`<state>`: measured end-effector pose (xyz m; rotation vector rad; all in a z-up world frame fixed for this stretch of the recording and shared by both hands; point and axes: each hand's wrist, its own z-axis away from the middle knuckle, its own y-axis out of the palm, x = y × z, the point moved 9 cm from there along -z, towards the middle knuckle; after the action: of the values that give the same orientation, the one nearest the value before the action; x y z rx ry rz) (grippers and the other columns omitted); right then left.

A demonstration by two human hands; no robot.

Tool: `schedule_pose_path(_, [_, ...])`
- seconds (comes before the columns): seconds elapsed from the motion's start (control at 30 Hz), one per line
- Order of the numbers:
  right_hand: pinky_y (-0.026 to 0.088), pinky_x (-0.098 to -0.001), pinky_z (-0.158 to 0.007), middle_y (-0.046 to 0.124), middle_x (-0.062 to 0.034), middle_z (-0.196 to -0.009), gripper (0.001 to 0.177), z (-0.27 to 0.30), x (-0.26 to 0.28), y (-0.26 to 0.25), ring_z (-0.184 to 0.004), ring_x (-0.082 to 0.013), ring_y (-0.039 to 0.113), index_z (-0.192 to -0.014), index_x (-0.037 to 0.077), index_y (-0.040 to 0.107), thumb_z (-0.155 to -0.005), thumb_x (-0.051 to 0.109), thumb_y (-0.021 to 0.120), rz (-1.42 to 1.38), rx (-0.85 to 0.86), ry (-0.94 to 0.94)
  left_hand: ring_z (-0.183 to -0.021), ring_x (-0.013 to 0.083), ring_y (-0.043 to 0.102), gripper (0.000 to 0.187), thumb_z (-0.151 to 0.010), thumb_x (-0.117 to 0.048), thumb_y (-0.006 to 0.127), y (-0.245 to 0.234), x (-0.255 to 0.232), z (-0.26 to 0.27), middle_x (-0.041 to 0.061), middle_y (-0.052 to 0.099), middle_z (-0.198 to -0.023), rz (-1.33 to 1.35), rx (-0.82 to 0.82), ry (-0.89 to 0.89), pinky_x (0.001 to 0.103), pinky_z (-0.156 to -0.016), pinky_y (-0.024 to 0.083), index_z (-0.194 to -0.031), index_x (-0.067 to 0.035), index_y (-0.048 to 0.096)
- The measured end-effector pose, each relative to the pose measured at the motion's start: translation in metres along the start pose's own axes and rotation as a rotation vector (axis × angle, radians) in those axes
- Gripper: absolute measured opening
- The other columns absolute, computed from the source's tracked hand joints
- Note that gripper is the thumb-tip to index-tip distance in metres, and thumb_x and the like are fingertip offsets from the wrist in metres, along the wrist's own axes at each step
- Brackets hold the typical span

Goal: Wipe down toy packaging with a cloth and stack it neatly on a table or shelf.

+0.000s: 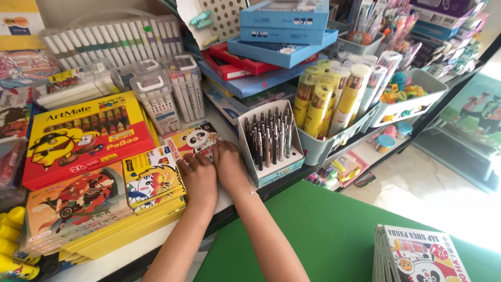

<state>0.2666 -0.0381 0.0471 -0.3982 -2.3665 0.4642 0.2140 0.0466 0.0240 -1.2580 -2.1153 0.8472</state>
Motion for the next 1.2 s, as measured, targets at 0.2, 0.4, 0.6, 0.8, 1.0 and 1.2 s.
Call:
schedule_pose_path(0.2, [0.044, -0.0471, -0.110, 0.068, -0.0259, -0.126, 0.026, 0.004, 0.008, 0.004, -0.125, -0.0441, 0.056, -0.107, -0.008, 0.071, -0.101, 0.012, 0.055, 0.088, 0.076, -0.125, -0.119, 0.0484, 0.063, 0.034, -0.091, -0.011, 0.058, -0.012, 0.000, -0.002, 0.032, 0.065, -0.126, 0.005, 0.014, -0.027, 0.053, -0.101, 0.052, -0.121, 0.005, 0.064])
schedule_pose_path(0.4, [0.047, -0.0440, -0.107, 0.069, -0.0230, -0.124, 0.025, 0.008, 0.004, 0.011, -0.123, -0.0396, 0.058, -0.103, -0.006, 0.071, -0.099, 0.014, 0.057, 0.191, 0.091, -0.053, -0.124, 0.0489, 0.060, 0.039, -0.091, -0.012, 0.056, -0.005, 0.002, 0.003, 0.033, 0.063, -0.129, 0.059, 0.081, 0.021, 0.052, -0.102, 0.052, -0.126, 0.004, 0.061])
schedule_pose_path(0.6, [0.046, -0.0453, -0.108, 0.066, -0.0263, -0.127, 0.022, 0.002, 0.037, -0.030, -0.128, -0.0426, 0.056, -0.113, -0.007, 0.066, -0.097, 0.007, 0.060, 0.050, -0.072, -0.083, -0.130, 0.0405, 0.060, 0.035, -0.096, -0.009, 0.055, -0.045, 0.002, -0.006, 0.031, 0.063, -0.133, 0.118, -0.066, -0.007, 0.049, -0.108, 0.052, -0.126, 0.008, 0.060])
schedule_pose_path(0.8, [0.053, -0.0442, -0.097, 0.071, -0.0223, -0.118, 0.025, 0.008, 0.065, -0.075, -0.111, -0.0394, 0.066, -0.120, 0.000, 0.066, -0.096, 0.005, 0.065, -0.153, -0.115, 0.031, -0.110, 0.0425, 0.067, 0.050, -0.095, -0.006, 0.054, -0.102, 0.005, -0.005, 0.030, 0.065, -0.125, 0.736, 0.018, -0.010, 0.049, -0.085, 0.056, -0.141, 0.012, 0.049])
schedule_pose_path(1.0, [0.058, -0.0401, -0.088, 0.073, -0.0204, -0.111, 0.025, 0.058, 0.095, -0.127, -0.101, -0.0355, 0.073, -0.121, 0.003, 0.069, -0.096, 0.008, 0.068, -0.193, -0.109, 0.073, -0.112, 0.0447, 0.066, 0.045, -0.099, -0.008, 0.055, -0.126, -0.004, 0.044, 0.029, 0.067, -0.124, 1.193, 0.077, -0.043, 0.049, -0.088, 0.054, -0.143, 0.000, 0.054])
schedule_pose_path(1.2, [0.060, -0.0321, -0.074, 0.078, -0.0158, -0.105, 0.028, 0.136, 0.092, -0.186, -0.089, -0.0239, 0.078, -0.123, 0.005, 0.071, -0.097, 0.013, 0.070, -0.151, -0.152, 0.248, -0.113, 0.0427, 0.067, 0.049, -0.093, -0.005, 0.063, -0.175, -0.037, 0.107, 0.029, 0.067, -0.124, 1.349, 0.128, 0.087, 0.047, -0.091, 0.054, -0.141, 0.002, 0.055])
